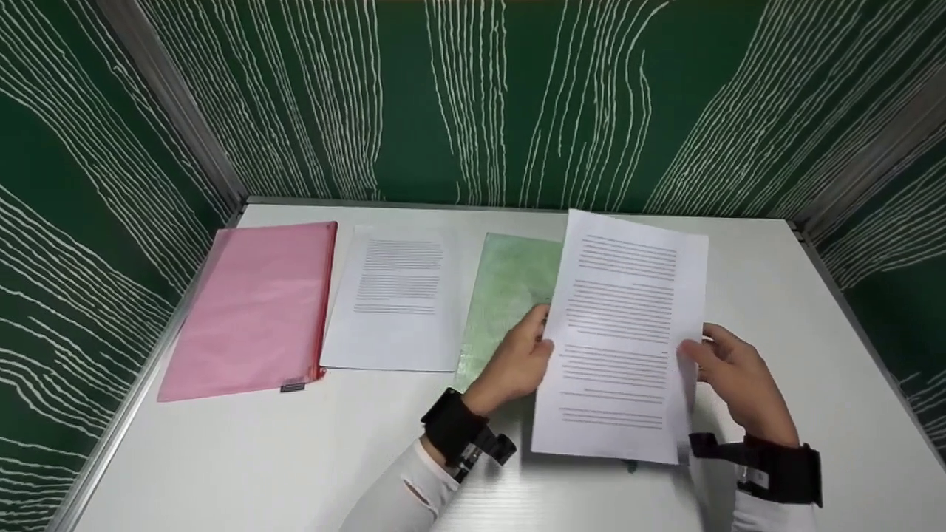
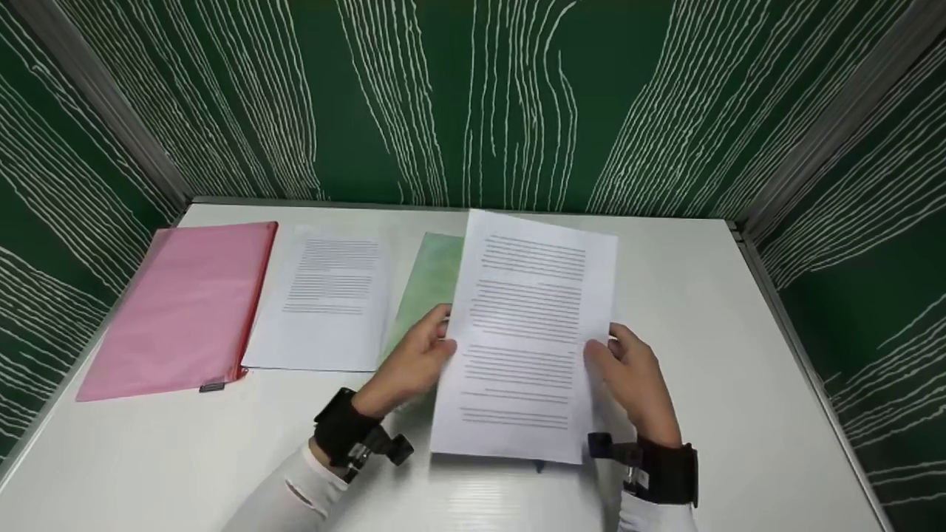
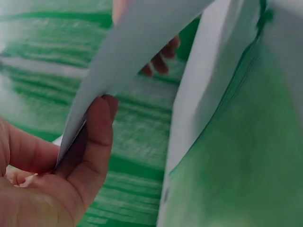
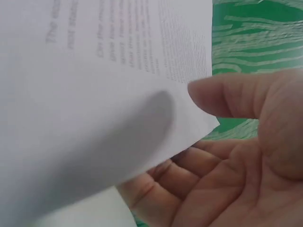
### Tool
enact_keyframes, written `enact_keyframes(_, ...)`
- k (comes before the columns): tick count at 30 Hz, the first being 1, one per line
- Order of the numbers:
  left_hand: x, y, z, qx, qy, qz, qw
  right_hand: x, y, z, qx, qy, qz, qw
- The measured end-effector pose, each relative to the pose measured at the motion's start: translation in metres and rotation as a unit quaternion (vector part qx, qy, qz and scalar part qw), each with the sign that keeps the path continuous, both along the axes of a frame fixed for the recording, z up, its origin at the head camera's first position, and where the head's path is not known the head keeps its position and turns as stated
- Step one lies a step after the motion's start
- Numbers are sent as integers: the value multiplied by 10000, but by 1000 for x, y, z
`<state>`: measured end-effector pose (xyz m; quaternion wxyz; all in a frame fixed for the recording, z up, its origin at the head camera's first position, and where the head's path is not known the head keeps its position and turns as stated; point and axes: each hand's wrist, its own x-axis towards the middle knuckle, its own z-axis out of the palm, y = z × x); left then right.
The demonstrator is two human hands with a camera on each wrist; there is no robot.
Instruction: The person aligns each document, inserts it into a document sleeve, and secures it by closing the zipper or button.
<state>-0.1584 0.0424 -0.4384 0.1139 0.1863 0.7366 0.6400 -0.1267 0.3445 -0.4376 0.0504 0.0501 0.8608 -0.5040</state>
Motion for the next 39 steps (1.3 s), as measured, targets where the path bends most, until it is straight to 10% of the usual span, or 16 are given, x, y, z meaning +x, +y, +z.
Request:
enact_keyframes(13,-11,-86,21,945,193,-113,9953,5,-69,33,-1485,1218,23,9814)
enact_keyframes(26,-15,-103,26,671,364,243,9968,4,-79,30,-1509,1705,-485,9725)
enact_keyframes(39,-17,-93,20,752,561,1223,9880,3,-83,29,-1801,1707,-148,9686)
